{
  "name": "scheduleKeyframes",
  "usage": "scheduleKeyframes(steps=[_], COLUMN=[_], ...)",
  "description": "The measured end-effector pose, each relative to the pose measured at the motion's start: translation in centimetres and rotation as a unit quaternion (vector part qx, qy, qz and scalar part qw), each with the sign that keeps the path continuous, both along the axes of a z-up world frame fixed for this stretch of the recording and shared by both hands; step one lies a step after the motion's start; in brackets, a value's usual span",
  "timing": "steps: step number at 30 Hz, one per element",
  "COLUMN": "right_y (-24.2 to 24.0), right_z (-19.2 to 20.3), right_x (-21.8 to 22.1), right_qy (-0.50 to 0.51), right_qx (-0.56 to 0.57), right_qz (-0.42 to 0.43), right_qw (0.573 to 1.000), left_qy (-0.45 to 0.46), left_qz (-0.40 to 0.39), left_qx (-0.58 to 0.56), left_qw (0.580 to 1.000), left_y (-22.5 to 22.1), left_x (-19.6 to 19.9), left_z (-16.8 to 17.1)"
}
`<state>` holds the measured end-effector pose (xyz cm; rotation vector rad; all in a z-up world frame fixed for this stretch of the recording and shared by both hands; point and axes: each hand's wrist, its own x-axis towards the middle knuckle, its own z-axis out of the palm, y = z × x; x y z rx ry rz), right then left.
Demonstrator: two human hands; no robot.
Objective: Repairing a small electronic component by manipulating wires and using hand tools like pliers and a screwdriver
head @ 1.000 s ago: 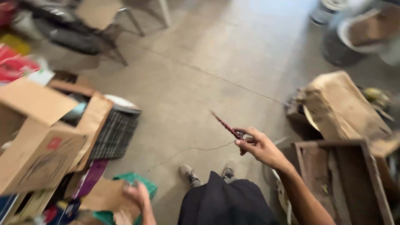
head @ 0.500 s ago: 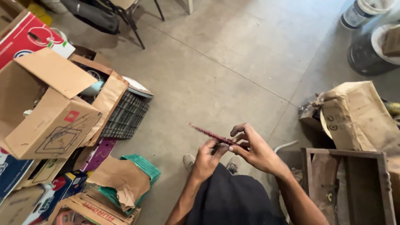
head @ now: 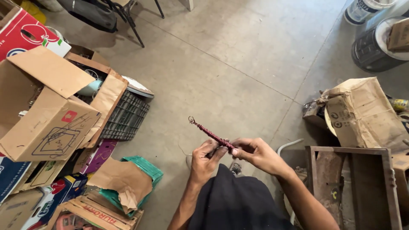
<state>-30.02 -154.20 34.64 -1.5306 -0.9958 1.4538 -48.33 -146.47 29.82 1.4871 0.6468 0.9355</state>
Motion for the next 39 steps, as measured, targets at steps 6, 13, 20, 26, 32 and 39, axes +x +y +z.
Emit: scheduleKeyframes(steps=[6, 13, 20, 26, 32, 39], right_y=[-0.5, 0.0, -0.1, -1.1, -1.9, -4.9], right_z=[-1.2, 0.2, -1.4, -5.4, -2.0, -1.7], right_x=[-0.7, -1.1, -1.3, 0.1, 1.0, 1.1], right_qy=[0.027, 0.146, -0.187, 0.224, -0.230, -0.275], right_qx=[0.070, 0.024, 0.140, -0.047, 0.158, 0.187], right_qz=[-0.011, 0.034, 0.023, -0.012, 0.061, 0.133], right_qw=[0.997, 0.988, 0.972, 0.973, 0.958, 0.934], left_qy=[-0.023, -0.067, -0.015, -0.036, 0.015, 0.036], left_qz=[-0.004, -0.024, 0.014, -0.035, 0.035, 0.102], left_qx=[-0.080, -0.178, -0.151, -0.133, -0.174, -0.123], left_qw=[0.996, 0.981, 0.988, 0.990, 0.984, 0.987], left_y=[-0.3, -0.6, -0.7, -0.5, -3.4, -9.0], left_x=[-0.3, 0.0, 0.4, 0.4, 1.7, -0.5], left_z=[-0.7, 0.3, -0.6, 0.4, -1.1, 0.0])
